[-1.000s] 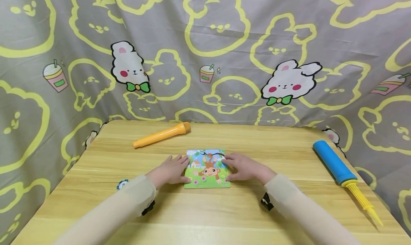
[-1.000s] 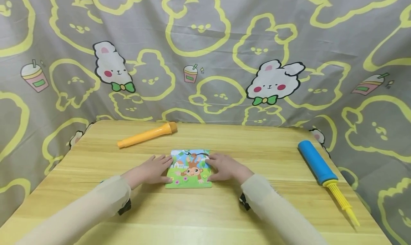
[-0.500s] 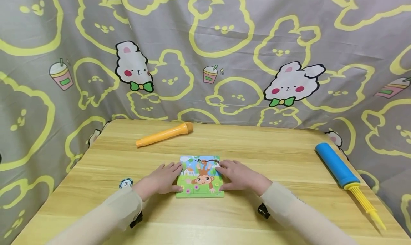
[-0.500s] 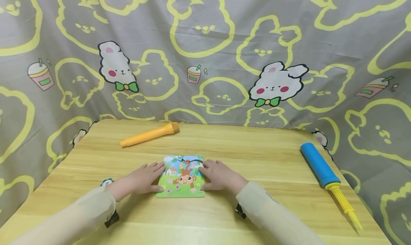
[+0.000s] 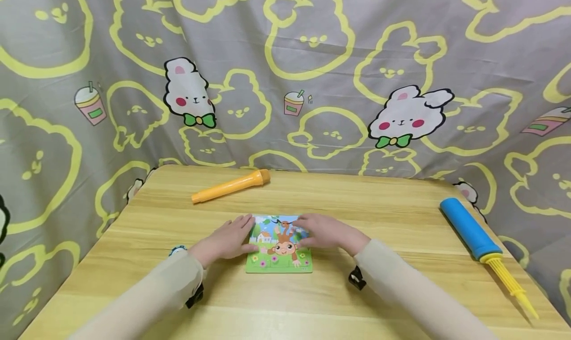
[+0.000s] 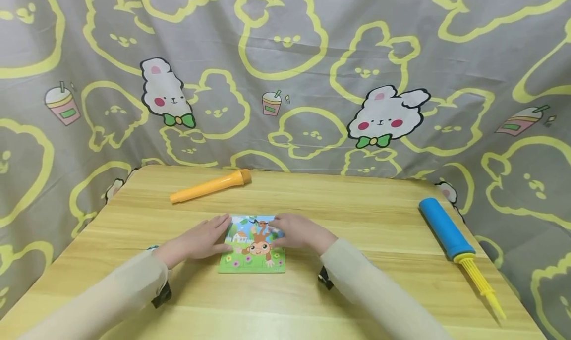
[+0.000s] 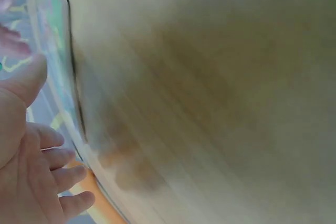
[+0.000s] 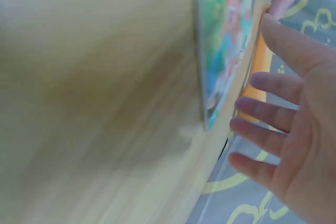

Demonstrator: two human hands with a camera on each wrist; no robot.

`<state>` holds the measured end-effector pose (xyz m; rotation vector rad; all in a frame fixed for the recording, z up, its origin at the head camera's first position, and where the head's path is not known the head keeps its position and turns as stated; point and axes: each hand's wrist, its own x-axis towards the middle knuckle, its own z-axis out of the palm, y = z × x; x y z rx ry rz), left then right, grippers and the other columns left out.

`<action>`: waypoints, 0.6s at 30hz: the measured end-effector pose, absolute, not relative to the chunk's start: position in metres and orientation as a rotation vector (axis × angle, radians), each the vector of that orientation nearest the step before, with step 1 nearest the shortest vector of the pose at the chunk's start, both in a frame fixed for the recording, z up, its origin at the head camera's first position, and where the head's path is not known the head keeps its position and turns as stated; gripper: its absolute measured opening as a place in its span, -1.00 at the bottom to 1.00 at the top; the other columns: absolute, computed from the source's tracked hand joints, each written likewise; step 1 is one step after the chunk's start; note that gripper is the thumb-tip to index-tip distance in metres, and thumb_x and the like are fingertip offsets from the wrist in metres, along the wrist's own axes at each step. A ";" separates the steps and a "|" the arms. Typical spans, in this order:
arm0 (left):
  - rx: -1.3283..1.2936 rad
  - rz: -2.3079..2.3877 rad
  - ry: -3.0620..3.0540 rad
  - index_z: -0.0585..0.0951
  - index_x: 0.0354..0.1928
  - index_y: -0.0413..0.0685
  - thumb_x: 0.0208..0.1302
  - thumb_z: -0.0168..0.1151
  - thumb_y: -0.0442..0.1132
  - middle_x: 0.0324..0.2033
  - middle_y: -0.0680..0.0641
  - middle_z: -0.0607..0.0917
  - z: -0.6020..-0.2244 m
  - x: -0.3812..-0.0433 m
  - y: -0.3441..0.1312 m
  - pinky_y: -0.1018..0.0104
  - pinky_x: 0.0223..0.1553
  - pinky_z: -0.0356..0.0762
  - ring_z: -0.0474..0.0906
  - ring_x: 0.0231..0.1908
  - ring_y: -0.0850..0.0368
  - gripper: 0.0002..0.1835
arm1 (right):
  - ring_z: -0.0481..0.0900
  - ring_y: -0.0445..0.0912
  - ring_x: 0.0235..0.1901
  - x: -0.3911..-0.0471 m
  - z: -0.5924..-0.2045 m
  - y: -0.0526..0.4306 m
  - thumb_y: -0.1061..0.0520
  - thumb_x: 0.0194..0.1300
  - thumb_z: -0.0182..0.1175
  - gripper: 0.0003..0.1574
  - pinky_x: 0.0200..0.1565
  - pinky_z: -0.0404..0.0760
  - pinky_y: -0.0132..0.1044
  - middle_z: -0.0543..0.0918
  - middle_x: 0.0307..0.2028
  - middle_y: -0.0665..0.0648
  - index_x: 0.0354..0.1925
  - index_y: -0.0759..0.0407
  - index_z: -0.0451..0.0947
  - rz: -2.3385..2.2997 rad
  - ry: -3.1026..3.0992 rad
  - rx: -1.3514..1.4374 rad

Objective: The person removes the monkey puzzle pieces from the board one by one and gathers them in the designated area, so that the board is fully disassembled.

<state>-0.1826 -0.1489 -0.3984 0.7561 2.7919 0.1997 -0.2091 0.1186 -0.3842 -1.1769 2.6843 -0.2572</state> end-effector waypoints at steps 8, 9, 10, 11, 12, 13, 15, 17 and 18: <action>0.660 0.075 2.772 0.06 0.38 -0.30 0.33 -0.08 0.18 0.36 -0.24 0.05 -0.403 -0.197 -0.144 -0.13 0.25 -0.04 -0.04 0.33 -0.18 -0.19 | 0.50 -0.06 -0.07 -0.237 -0.391 0.080 -0.04 0.25 0.19 -0.38 -0.02 0.48 -0.20 0.53 -0.02 0.15 0.18 0.26 0.41 -0.443 2.628 -1.169; 0.658 0.078 2.766 0.07 0.37 -0.30 0.33 -0.07 0.17 0.36 -0.25 0.06 -0.403 -0.198 -0.144 -0.14 0.25 -0.04 -0.04 0.33 -0.19 -0.19 | 0.51 -0.07 -0.10 -0.239 -0.393 0.075 -0.04 0.26 0.19 -0.39 -0.04 0.49 -0.21 0.53 -0.03 0.14 0.17 0.25 0.42 -0.452 2.630 -1.160; 0.655 0.075 2.762 0.07 0.37 -0.30 0.33 -0.07 0.17 0.36 -0.25 0.06 -0.403 -0.198 -0.144 -0.14 0.25 -0.04 -0.04 0.33 -0.18 -0.19 | 0.51 -0.10 -0.12 -0.241 -0.395 0.071 -0.04 0.26 0.18 -0.40 -0.05 0.49 -0.23 0.53 -0.05 0.13 0.17 0.24 0.42 -0.453 2.636 -1.154; 0.654 0.068 2.757 0.07 0.37 -0.30 0.32 -0.07 0.18 0.36 -0.24 0.06 -0.402 -0.198 -0.143 -0.14 0.25 -0.04 -0.04 0.33 -0.18 -0.19 | 0.51 -0.11 -0.14 -0.243 -0.397 0.066 -0.04 0.26 0.19 -0.41 -0.06 0.49 -0.25 0.54 -0.06 0.12 0.16 0.24 0.43 -0.451 2.643 -1.153; 0.654 0.060 2.755 0.07 0.37 -0.30 0.32 -0.07 0.18 0.36 -0.24 0.06 -0.402 -0.198 -0.143 -0.13 0.25 -0.04 -0.03 0.32 -0.18 -0.19 | 0.51 -0.13 -0.17 -0.244 -0.399 0.062 -0.03 0.25 0.19 -0.42 -0.09 0.50 -0.27 0.54 -0.08 0.12 0.16 0.23 0.44 -0.445 2.652 -1.155; 0.658 0.055 2.754 0.08 0.37 -0.31 0.32 -0.07 0.18 0.36 -0.25 0.07 -0.401 -0.197 -0.143 -0.13 0.25 -0.04 -0.02 0.32 -0.18 -0.19 | 0.50 -0.14 -0.21 -0.245 -0.400 0.058 -0.04 0.24 0.20 -0.41 -0.12 0.50 -0.29 0.53 -0.10 0.10 0.15 0.22 0.45 -0.440 2.662 -1.150; 0.665 0.053 2.752 0.10 0.36 -0.33 0.32 -0.05 0.17 0.35 -0.26 0.08 -0.401 -0.198 -0.142 -0.14 0.25 -0.03 -0.01 0.32 -0.19 -0.19 | 0.47 -0.16 -0.27 -0.246 -0.403 0.051 -0.06 0.21 0.23 -0.38 -0.18 0.49 -0.33 0.51 -0.16 0.08 0.15 0.22 0.45 -0.422 2.680 -1.146; 0.660 0.037 2.752 0.09 0.36 -0.32 0.32 -0.06 0.18 0.35 -0.25 0.08 -0.401 -0.198 -0.141 -0.13 0.25 -0.03 -0.01 0.32 -0.18 -0.19 | 0.42 -0.18 -0.33 -0.245 -0.406 0.045 -0.10 0.18 0.25 -0.34 -0.25 0.46 -0.37 0.47 -0.21 0.06 0.17 0.20 0.44 -0.392 2.690 -1.136; 0.657 0.030 2.752 0.09 0.36 -0.32 0.32 -0.06 0.18 0.35 -0.24 0.08 -0.401 -0.198 -0.141 -0.13 0.25 -0.03 -0.01 0.32 -0.18 -0.19 | 0.39 -0.18 -0.36 -0.245 -0.407 0.042 -0.11 0.17 0.25 -0.31 -0.29 0.43 -0.38 0.44 -0.25 0.04 0.18 0.19 0.43 -0.372 2.693 -1.127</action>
